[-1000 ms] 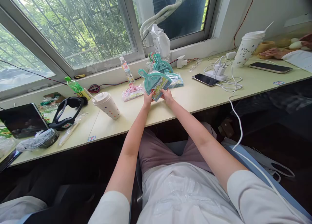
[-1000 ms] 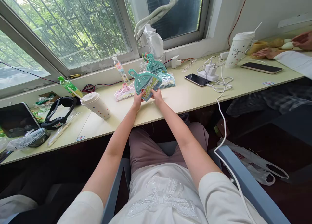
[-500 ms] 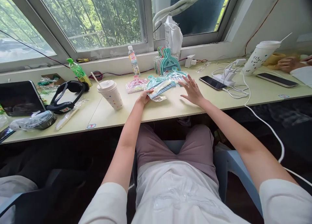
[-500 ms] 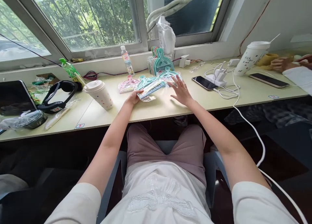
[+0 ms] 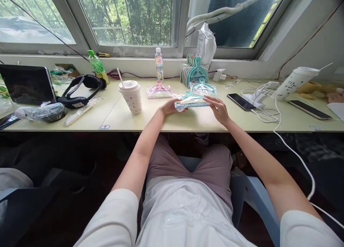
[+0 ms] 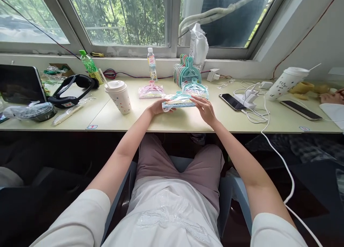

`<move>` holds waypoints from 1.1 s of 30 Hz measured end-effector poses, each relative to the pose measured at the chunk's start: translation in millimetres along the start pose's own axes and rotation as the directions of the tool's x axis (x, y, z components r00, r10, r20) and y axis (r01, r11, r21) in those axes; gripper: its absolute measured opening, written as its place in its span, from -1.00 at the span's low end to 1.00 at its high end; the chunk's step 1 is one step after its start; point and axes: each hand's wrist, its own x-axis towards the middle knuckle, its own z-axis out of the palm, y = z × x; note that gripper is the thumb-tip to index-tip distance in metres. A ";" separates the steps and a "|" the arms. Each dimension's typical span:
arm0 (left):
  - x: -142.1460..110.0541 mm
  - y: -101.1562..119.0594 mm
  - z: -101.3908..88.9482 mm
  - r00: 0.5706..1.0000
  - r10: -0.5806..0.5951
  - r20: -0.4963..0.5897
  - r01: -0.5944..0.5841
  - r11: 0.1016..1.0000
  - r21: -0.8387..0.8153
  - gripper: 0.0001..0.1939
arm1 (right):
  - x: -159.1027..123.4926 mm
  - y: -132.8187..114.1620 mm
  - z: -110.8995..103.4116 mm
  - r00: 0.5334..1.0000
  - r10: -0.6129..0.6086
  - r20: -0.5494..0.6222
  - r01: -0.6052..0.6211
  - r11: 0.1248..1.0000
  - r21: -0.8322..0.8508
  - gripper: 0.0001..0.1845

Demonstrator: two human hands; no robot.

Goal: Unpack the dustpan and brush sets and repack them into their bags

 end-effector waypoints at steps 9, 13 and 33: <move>-3.2 0.4 6.3 0.999 -0.018 -0.041 0.020 0.999 0.047 -0.62 | 7.0 1.9 7.5 0.990 0.126 -0.067 -0.129 0.990 -0.051 -0.51; 0.0 -0.6 1.3 0.998 0.063 -0.008 -0.063 0.996 0.066 -0.58 | 28.5 7.0 10.5 0.985 0.128 -0.120 -0.128 0.992 0.009 -0.59; -4.7 -3.1 -6.6 0.982 0.011 0.189 -0.076 0.938 0.339 -0.28 | 21.0 42.6 52.9 0.715 0.591 0.374 -0.635 0.323 0.702 -0.51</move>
